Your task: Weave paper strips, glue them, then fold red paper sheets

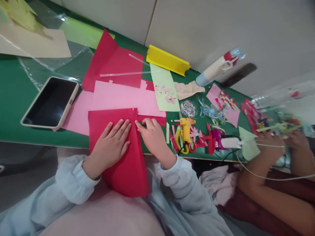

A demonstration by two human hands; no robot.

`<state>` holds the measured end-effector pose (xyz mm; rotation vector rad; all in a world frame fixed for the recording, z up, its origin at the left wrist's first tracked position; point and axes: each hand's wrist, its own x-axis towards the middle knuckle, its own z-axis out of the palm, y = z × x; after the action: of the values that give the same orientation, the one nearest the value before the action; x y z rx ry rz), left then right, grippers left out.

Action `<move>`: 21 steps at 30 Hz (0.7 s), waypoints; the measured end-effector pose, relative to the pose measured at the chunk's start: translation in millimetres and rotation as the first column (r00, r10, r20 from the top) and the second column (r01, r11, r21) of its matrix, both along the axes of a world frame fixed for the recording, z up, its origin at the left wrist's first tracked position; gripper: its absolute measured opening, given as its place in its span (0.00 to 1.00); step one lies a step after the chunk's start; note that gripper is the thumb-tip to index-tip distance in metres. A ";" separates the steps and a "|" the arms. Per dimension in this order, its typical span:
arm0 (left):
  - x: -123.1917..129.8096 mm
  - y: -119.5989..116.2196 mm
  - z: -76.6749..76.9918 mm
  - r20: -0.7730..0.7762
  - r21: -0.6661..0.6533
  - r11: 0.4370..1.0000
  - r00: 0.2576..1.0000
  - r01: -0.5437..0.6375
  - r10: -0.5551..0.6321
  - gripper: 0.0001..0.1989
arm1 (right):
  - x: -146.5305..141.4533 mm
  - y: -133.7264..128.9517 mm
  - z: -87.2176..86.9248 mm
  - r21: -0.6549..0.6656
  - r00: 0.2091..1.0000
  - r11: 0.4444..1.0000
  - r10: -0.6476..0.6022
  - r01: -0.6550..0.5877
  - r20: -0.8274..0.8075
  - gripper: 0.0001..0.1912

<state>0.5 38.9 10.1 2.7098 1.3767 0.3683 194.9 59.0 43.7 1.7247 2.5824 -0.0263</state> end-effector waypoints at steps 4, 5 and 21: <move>1.5 -1.0 1.1 0.020 -0.019 1.000 1.000 -0.013 0.014 0.30 | -1.4 -2.6 1.7 -0.007 1.000 1.000 0.008 -0.008 0.007 0.23; 1.8 -1.3 1.2 0.028 -0.023 1.000 0.999 -0.017 0.017 0.30 | -2.3 -3.3 2.3 -0.014 1.000 1.000 0.004 -0.004 0.009 0.23; 7.7 -8.6 -0.9 0.033 -0.038 0.997 0.997 -0.063 0.064 0.32 | -9.1 -5.3 7.5 -0.074 0.998 0.996 -0.059 0.057 -0.021 0.23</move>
<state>8.2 30.3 9.1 2.6228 1.4484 0.3873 185.8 53.7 51.2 1.7840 2.5128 -0.1419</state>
